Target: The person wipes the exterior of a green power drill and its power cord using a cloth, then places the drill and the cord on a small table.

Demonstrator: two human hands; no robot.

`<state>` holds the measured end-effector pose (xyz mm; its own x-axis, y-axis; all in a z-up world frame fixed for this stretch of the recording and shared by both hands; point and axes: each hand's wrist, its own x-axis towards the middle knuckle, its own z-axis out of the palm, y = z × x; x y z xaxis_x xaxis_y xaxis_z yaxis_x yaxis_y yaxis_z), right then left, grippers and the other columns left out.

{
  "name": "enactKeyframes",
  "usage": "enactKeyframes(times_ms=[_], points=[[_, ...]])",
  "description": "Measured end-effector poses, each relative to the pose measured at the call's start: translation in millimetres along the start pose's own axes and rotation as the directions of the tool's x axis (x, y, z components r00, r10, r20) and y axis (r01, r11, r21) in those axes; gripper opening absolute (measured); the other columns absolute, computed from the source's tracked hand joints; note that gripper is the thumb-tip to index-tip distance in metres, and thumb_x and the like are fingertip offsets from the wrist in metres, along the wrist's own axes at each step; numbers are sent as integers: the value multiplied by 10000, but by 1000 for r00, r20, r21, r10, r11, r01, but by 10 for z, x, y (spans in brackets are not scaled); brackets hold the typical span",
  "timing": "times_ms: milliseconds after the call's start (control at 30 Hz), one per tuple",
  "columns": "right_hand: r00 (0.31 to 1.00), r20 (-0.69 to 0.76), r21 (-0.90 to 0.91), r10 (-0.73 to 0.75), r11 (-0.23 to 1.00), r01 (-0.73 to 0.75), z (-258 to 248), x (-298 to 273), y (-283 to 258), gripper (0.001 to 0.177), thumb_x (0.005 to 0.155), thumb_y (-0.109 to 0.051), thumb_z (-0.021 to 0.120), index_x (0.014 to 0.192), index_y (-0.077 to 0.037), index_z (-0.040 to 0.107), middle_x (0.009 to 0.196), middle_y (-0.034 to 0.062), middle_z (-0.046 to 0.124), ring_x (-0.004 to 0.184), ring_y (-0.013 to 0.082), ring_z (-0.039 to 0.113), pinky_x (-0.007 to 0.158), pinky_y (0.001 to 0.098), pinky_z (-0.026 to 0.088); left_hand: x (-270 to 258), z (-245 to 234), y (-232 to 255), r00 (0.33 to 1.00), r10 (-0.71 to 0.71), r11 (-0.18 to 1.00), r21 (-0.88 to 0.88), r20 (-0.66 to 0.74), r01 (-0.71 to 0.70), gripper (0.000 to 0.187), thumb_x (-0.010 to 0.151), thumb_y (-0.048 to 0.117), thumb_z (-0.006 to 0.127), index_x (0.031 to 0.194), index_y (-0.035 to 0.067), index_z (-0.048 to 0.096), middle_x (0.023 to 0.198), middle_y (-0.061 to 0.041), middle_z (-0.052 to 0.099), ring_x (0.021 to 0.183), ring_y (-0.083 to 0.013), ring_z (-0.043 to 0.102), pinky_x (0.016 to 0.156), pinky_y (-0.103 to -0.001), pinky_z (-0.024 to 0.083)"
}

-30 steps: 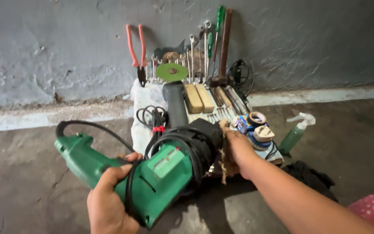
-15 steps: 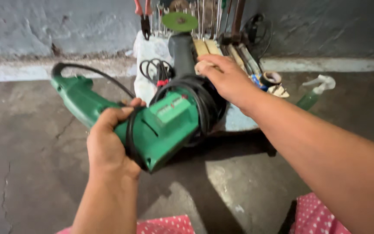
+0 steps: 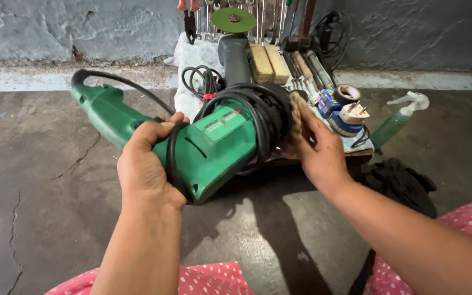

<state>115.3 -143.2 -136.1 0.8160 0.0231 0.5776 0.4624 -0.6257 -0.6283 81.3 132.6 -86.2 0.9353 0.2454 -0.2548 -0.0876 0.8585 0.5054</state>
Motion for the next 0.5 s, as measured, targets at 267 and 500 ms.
enactKeyframes(times_ms=[267,500], points=[[991,-133,48,-5,999,11,-175,508,20,393,1057,-176,604,1421,-28,587,1397,105,642,1256,168,611,1070,298,462,14,-57,-12,999,-28,1000,1,-19,28,207,800,18,586,983,-72,621,969,-169,719,863,-281,705,835,-436,622],[963,118,417,244,868,-271,232,851,248,441,1062,-363,494,1384,-91,624,1365,74,670,1252,178,612,1080,294,452,9,25,-25,999,34,999,6,-37,-34,184,776,-3,597,950,-63,597,972,-187,740,837,-276,723,793,-442,636]])
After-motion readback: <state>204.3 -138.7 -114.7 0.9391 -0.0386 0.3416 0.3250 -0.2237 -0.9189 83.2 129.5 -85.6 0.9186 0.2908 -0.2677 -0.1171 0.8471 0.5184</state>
